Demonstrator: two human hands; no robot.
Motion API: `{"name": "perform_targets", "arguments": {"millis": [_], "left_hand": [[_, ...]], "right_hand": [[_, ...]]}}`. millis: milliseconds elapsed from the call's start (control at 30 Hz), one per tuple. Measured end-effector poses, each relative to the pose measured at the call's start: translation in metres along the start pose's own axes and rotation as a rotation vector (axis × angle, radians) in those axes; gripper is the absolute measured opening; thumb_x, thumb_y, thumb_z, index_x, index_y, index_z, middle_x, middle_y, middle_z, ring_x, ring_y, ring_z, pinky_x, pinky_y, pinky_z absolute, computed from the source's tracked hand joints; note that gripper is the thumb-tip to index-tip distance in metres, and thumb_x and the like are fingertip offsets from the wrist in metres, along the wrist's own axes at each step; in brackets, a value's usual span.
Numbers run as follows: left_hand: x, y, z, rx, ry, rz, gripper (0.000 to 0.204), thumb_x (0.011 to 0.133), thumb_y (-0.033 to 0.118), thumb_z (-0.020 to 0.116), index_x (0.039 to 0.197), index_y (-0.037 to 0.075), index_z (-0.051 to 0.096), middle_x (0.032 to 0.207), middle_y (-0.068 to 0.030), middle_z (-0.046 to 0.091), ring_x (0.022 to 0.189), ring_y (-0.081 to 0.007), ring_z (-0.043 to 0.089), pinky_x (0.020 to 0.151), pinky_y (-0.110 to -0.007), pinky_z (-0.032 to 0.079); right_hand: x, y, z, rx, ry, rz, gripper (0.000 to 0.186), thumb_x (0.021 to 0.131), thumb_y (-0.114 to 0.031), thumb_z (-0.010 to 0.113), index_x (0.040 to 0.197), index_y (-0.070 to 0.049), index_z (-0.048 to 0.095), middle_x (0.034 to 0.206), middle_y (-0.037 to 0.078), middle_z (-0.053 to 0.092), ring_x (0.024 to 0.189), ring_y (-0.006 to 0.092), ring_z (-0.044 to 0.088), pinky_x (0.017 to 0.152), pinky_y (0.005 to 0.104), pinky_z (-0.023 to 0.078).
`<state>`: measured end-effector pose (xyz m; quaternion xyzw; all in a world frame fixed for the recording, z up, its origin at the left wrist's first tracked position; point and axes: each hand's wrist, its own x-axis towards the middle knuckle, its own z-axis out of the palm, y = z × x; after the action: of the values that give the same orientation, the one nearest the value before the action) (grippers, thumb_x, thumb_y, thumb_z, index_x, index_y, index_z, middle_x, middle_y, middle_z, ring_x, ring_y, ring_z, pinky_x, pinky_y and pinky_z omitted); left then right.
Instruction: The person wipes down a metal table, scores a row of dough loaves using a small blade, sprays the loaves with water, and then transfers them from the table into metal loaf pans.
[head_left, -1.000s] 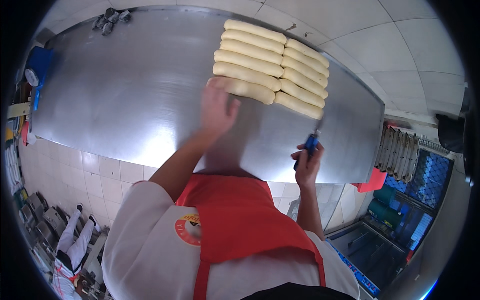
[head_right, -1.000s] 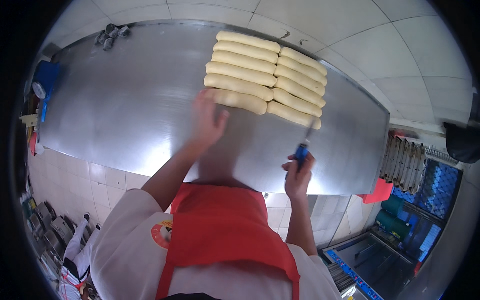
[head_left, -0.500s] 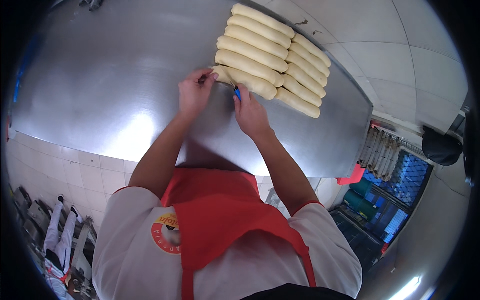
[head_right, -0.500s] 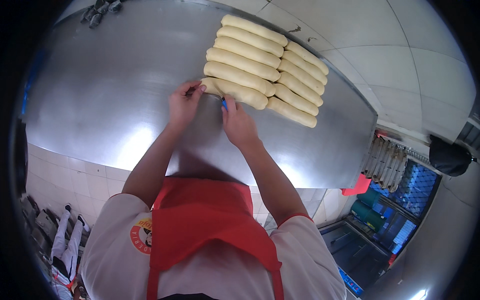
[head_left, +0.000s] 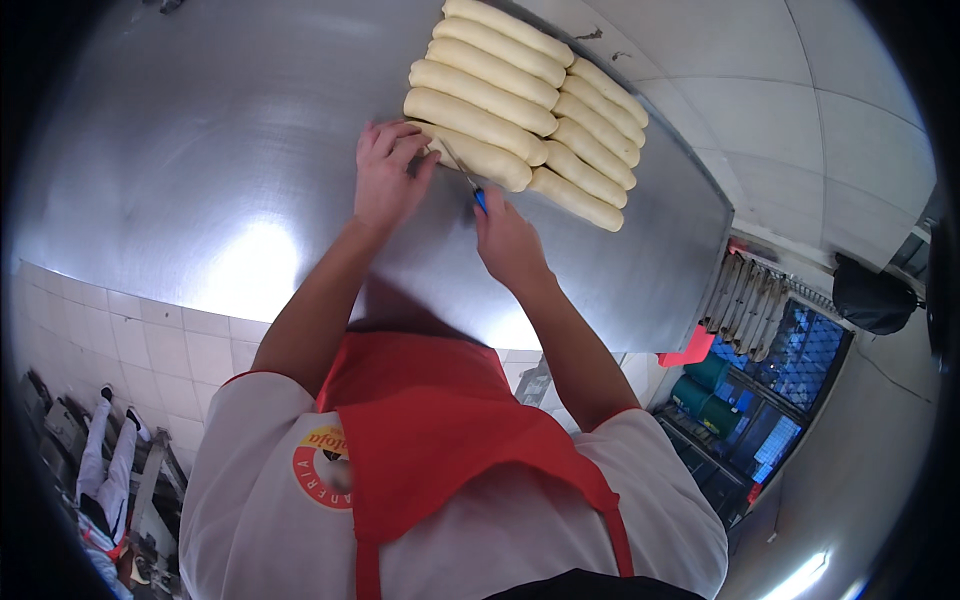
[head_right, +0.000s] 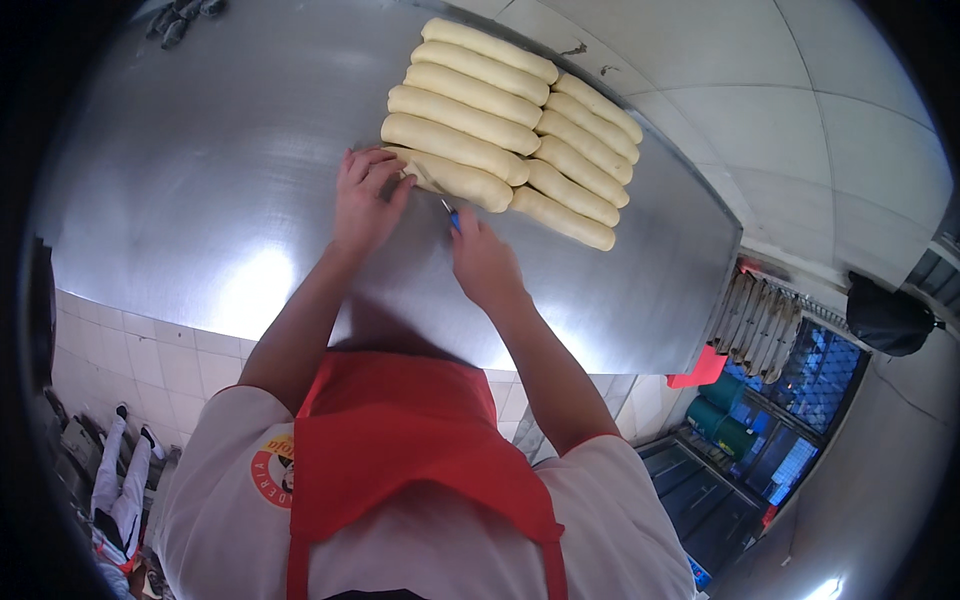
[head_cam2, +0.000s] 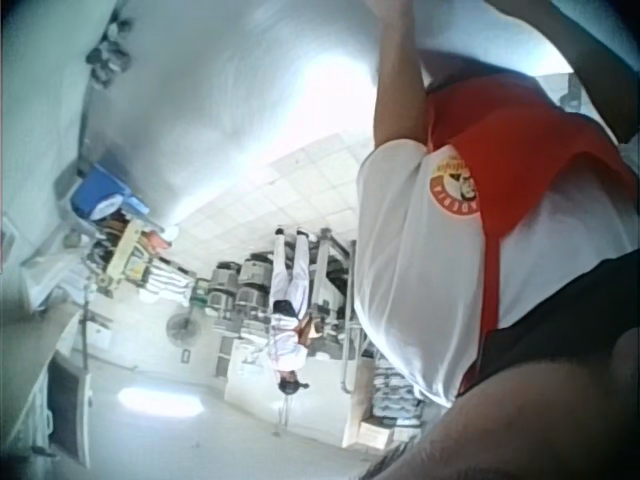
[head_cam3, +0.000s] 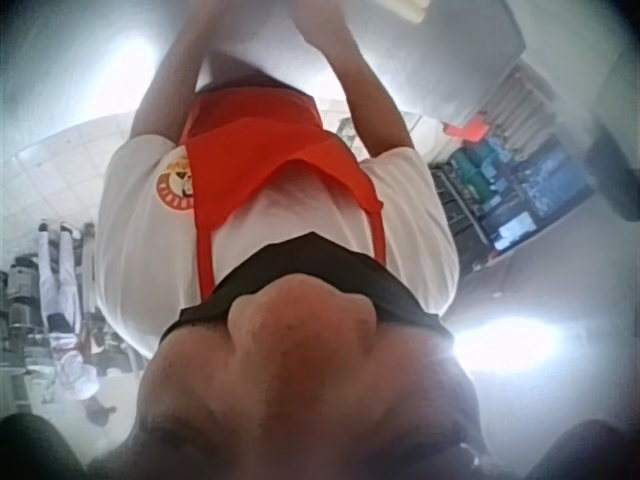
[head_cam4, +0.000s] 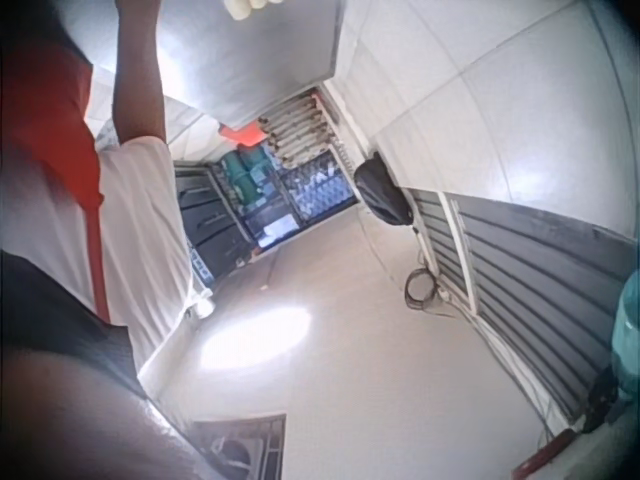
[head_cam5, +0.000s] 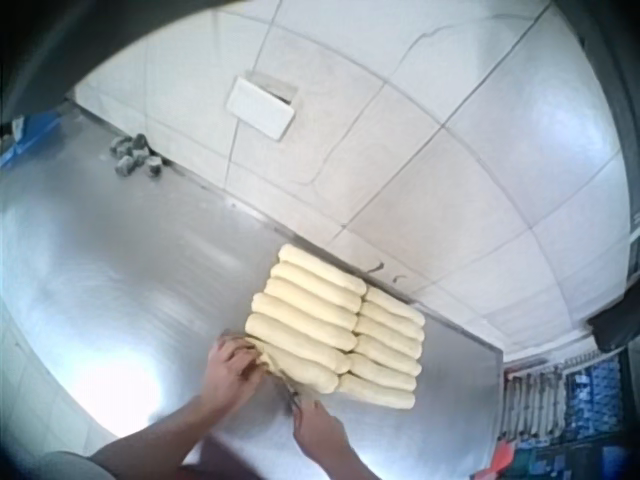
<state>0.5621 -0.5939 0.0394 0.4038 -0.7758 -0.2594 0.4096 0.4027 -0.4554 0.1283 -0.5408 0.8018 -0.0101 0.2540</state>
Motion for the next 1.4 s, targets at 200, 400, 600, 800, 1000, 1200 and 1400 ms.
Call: {"name": "perform_targets", "arguments": {"millis": [200,400,600,800,1000,1200,1400], "left_hand": [[-0.002,0.018,0.005,0.037,0.024,-0.023,0.031,0.082,0.019,0.088,0.108,0.017,0.074,0.121,-0.0008,0.068,0.128,-0.0270,0.060,0.121,-0.063,0.030],[-0.004,0.022,0.016,0.128,-0.014,0.024,0.032,0.080,0.022,0.089,0.108,0.019,0.073,0.120,0.0019,0.067,0.129,-0.0248,0.058,0.124,-0.064,0.024],[-0.004,0.043,0.024,0.114,-0.044,0.053,0.032,0.080,0.024,0.088,0.109,0.021,0.073,0.119,0.0033,0.067,0.128,-0.0242,0.058,0.124,-0.063,0.023],[-0.004,0.042,0.035,0.167,-0.050,0.073,0.032,0.080,0.025,0.088,0.109,0.023,0.073,0.120,0.0043,0.067,0.126,-0.0233,0.059,0.124,-0.060,0.024],[-0.003,0.065,0.047,0.125,-0.101,0.103,0.028,0.081,0.026,0.088,0.105,0.023,0.075,0.117,0.0042,0.068,0.124,-0.0227,0.060,0.123,-0.058,0.027],[0.003,0.050,0.035,0.119,-0.122,0.040,0.026,0.084,0.027,0.086,0.108,0.023,0.076,0.118,0.0048,0.070,0.121,-0.0226,0.062,0.116,-0.052,0.033],[0.041,-0.005,-0.003,0.112,0.050,-0.271,0.021,0.090,0.030,0.081,0.109,0.021,0.078,0.115,0.0038,0.074,0.112,-0.0223,0.064,0.102,-0.047,0.039]], "right_hand": [[-0.018,0.010,-0.011,0.077,0.061,-0.022,0.026,0.111,-0.027,0.049,0.129,-0.009,0.046,0.109,0.027,0.070,0.091,0.0528,0.070,0.078,0.0644,0.055],[-0.021,0.033,-0.012,-0.013,-0.025,0.033,0.025,0.111,-0.027,0.049,0.128,-0.008,0.046,0.107,0.027,0.070,0.092,0.0522,0.069,0.079,0.0636,0.055],[-0.013,0.035,-0.019,0.066,0.074,-0.014,0.027,0.111,-0.028,0.049,0.130,-0.009,0.047,0.110,0.026,0.070,0.094,0.0510,0.070,0.080,0.0628,0.056],[-0.046,0.071,-0.017,0.014,-0.031,0.065,0.026,0.111,-0.028,0.049,0.128,-0.009,0.048,0.111,0.025,0.070,0.096,0.0508,0.070,0.080,0.0621,0.056],[-0.022,0.062,-0.023,0.024,0.047,0.047,0.028,0.111,-0.027,0.050,0.132,-0.009,0.047,0.111,0.026,0.070,0.093,0.0508,0.070,0.079,0.0616,0.057],[-0.074,0.085,-0.036,-0.007,-0.052,0.156,0.028,0.110,-0.026,0.050,0.133,-0.009,0.047,0.109,0.025,0.071,0.092,0.0511,0.070,0.079,0.0608,0.056],[0.028,-0.005,-0.044,0.042,0.060,-0.053,0.028,0.110,-0.027,0.050,0.131,-0.008,0.047,0.107,0.025,0.072,0.092,0.0496,0.071,0.081,0.0612,0.055]]}}
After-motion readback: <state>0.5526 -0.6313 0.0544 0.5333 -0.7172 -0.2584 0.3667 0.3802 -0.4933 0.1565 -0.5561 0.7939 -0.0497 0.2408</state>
